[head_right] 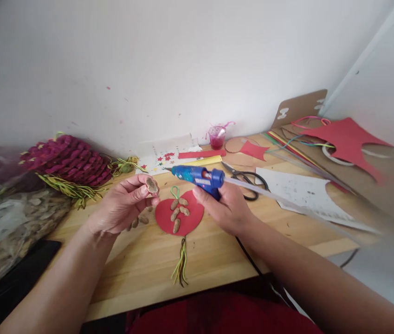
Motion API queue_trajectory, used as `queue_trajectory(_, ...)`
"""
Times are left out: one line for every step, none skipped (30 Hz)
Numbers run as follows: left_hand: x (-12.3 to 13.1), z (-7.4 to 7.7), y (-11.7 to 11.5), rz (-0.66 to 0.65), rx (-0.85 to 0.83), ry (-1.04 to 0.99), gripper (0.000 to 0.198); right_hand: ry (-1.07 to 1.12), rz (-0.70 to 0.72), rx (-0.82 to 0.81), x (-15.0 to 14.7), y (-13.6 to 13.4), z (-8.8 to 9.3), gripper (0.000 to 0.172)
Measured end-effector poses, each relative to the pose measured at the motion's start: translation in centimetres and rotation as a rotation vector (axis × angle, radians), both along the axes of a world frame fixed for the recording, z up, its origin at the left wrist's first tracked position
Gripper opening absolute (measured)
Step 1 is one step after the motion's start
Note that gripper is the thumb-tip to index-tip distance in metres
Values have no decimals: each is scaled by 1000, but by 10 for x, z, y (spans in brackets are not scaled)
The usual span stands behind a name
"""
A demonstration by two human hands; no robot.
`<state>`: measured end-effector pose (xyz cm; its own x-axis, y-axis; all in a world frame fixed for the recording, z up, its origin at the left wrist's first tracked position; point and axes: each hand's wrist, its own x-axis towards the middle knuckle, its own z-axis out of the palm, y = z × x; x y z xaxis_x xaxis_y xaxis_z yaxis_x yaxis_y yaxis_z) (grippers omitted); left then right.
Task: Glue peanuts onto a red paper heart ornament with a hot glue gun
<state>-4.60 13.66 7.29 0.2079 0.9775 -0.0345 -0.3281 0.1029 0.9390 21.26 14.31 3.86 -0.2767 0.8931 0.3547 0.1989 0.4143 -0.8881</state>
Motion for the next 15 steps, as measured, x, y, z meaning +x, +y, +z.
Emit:
queue_trajectory(3,1,-2,2,44,67,27,38,7,-54,-1,2,-1,36)
queue_trajectory(6,1,-5,-4,99,153,23,65,23,-113,-2,4,-2,38)
queue_trajectory(9,2,-7,-14,155,255,19,86,29,-147,-4,6,-4,39)
queue_trajectory(12,2,-9,-23,226,358,14,91,35,-172,-5,9,-6,40)
queue_trajectory(16,2,-12,-34,305,464,9,93,38,-187,-6,11,-8,40)
queue_trajectory(18,1,-14,-44,384,560,6,89,44,-204,-7,12,-10,40)
queue_trajectory(21,1,-16,-52,460,642,6,82,46,-214,-8,14,-12,39)
queue_trajectory(22,-1,-18,-65,518,714,8,70,45,-218,-9,15,-14,38)
queue_trajectory(23,-2,-19,-78,560,775,11,53,42,-215,-10,16,-16,37)
queue_trajectory(24,-4,-21,-92,590,827,14,32,37,-205,-11,17,-18,36)
queue_trajectory(24,-5,-22,-109,615,868,17,8,31,-189,-12,18,-20,34)
queue_trajectory(24,-7,-24,-129,633,903,20,-13,26,-171,-13,18,-21,33)
queue_trajectory(25,-8,-25,-150,642,926,23,-29,18,-158,-14,18,-22,32)
queue_trajectory(25,-9,-27,-168,636,930,24,-36,9,-146,-15,19,-23,30)
queue_trajectory(26,-10,-28,-181,597,902,24,-35,-3,-139,-16,19,-24,30)
